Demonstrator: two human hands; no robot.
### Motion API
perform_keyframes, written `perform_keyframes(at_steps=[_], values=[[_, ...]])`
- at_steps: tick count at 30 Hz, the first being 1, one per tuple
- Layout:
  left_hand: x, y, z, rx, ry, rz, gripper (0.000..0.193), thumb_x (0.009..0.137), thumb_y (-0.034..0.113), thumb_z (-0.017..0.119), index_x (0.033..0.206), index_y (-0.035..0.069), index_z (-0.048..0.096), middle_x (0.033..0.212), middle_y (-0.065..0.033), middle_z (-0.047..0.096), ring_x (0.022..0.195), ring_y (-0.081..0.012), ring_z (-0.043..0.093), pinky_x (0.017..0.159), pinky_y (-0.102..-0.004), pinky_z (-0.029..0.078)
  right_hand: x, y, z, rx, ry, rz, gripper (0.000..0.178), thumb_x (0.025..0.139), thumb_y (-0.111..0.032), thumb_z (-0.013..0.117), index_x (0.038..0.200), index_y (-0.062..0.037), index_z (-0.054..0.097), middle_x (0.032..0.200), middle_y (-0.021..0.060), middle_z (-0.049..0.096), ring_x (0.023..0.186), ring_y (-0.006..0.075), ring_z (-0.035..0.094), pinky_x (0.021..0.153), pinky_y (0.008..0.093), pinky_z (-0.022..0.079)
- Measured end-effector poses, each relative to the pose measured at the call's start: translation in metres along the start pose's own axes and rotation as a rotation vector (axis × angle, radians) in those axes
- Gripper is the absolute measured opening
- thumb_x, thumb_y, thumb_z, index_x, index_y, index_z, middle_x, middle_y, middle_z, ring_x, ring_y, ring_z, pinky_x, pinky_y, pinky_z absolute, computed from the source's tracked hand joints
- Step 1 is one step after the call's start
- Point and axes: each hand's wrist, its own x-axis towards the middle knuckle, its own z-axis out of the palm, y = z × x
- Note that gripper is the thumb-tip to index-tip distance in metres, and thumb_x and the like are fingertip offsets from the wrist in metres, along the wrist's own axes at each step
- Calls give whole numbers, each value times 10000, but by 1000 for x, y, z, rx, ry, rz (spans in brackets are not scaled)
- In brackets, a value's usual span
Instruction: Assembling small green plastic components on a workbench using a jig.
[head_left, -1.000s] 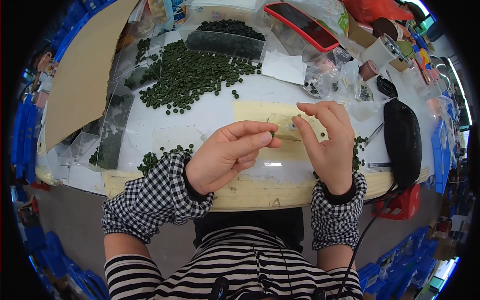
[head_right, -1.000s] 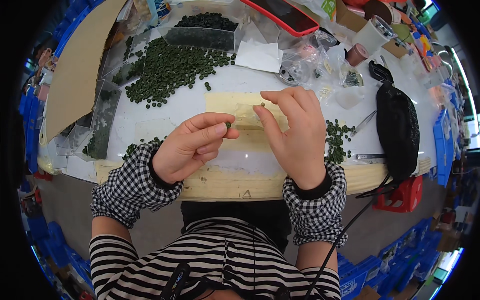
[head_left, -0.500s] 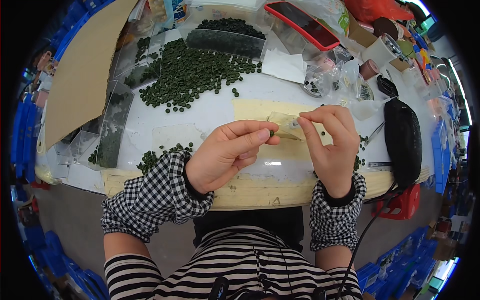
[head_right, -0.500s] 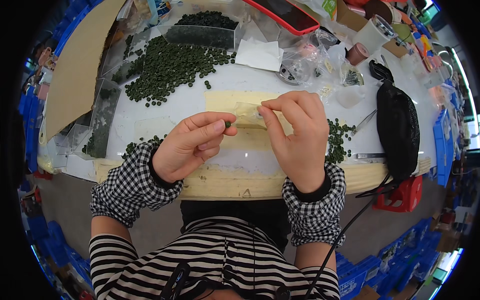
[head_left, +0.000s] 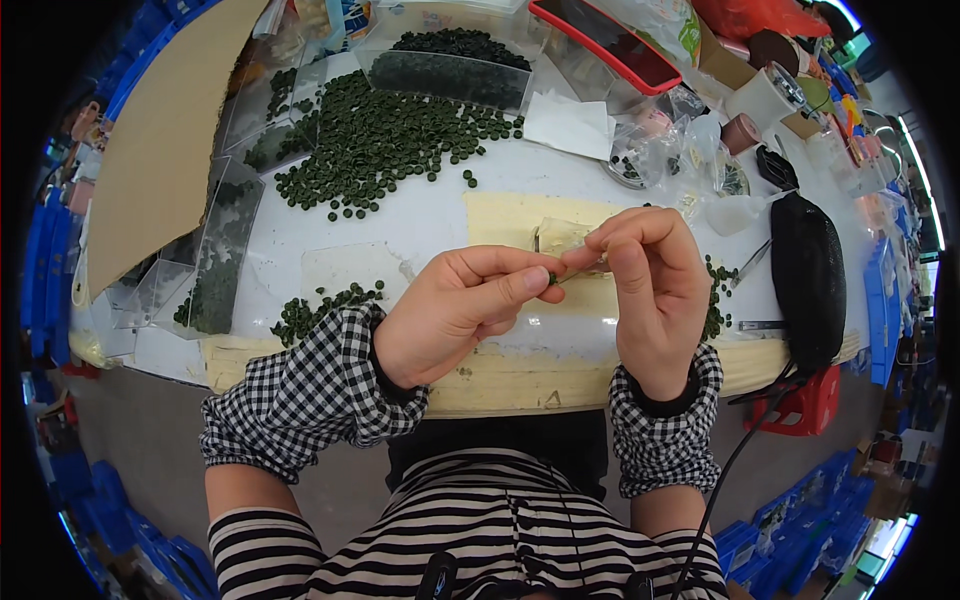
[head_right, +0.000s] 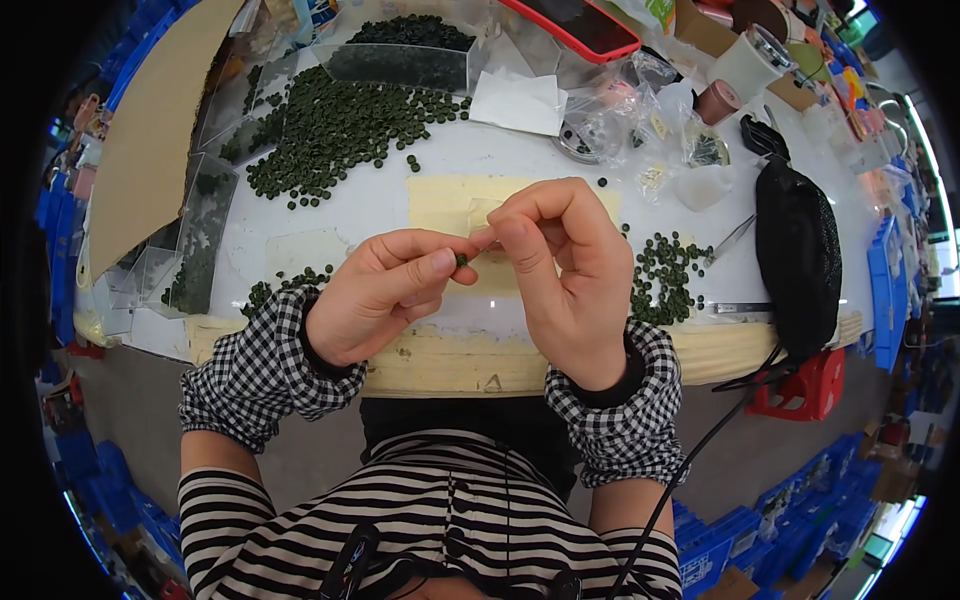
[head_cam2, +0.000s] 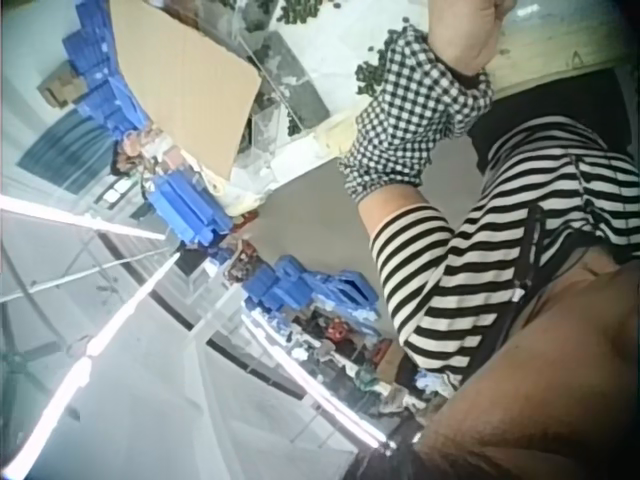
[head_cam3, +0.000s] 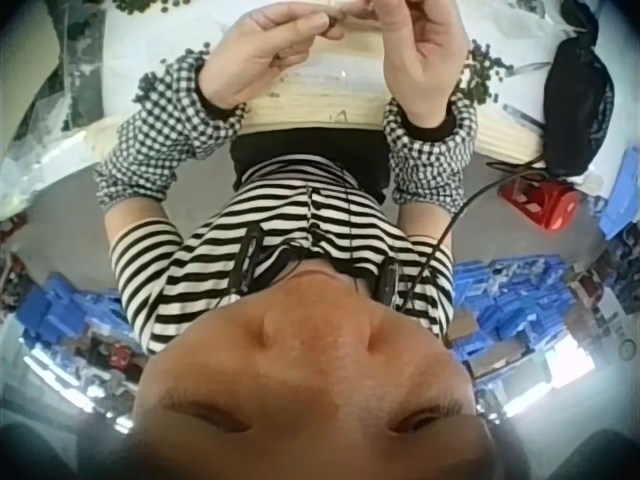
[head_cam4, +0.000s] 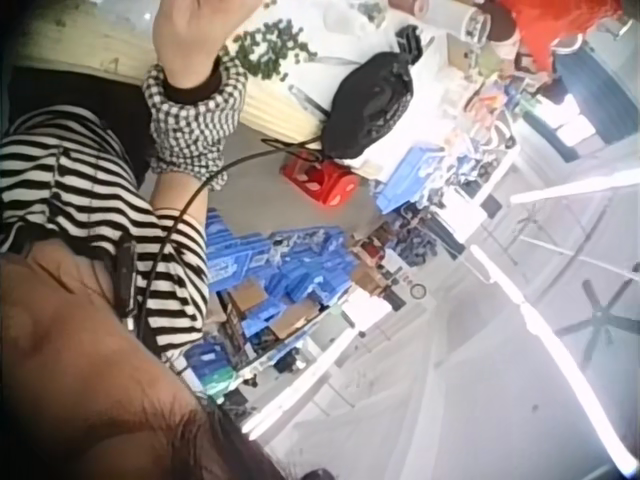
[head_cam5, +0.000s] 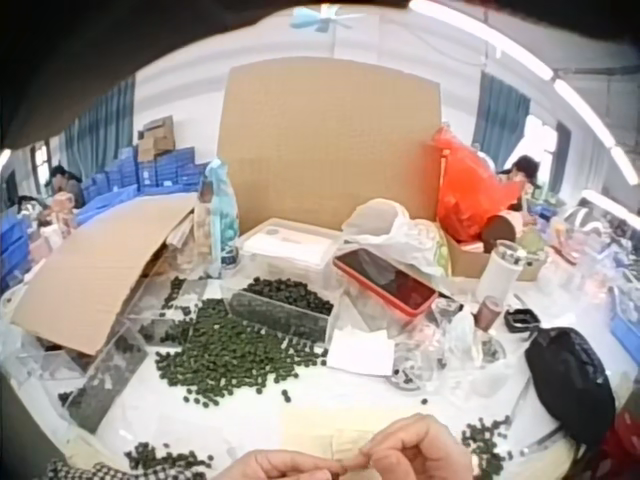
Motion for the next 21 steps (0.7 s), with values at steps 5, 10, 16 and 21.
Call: perform_keyframes(at_steps=[5, 10, 16, 21], values=[[1, 0, 3, 4, 29, 6, 230, 922, 152, 577, 1105, 24, 631, 952, -58, 661, 544, -16, 327, 487, -155, 277, 1, 1, 0, -4, -15, -13, 118, 941, -91, 528, 912, 20, 499, 841, 68, 602, 802, 127, 641, 718, 238, 517], [0, 1, 3, -11, 27, 7, 225, 913, 155, 594, 1087, 20, 640, 909, -47, 665, 542, -13, 324, 484, -146, 278, 1, 1, -1, -31, -21, -4, 117, 938, -90, 532, 909, 19, 499, 834, 67, 604, 796, 125, 641, 716, 235, 518], [-1, 1, 1, 33, 10, 11, 239, 932, 143, 554, 1131, 25, 614, 952, -61, 650, 543, -25, 312, 497, -161, 273, 2, 0, -1, -68, 135, -50, 122, 930, -89, 550, 892, 20, 511, 816, 59, 606, 768, 113, 623, 705, 229, 501], [-2, 2, 3, 56, 38, 16, 230, 931, 135, 552, 1123, 21, 610, 948, -60, 649, 545, -27, 313, 504, -165, 284, 12, 12, -15, -636, 248, -328, 98, 839, -59, 650, 818, -5, 572, 757, 69, 580, 673, 170, 577, 628, 260, 455]])
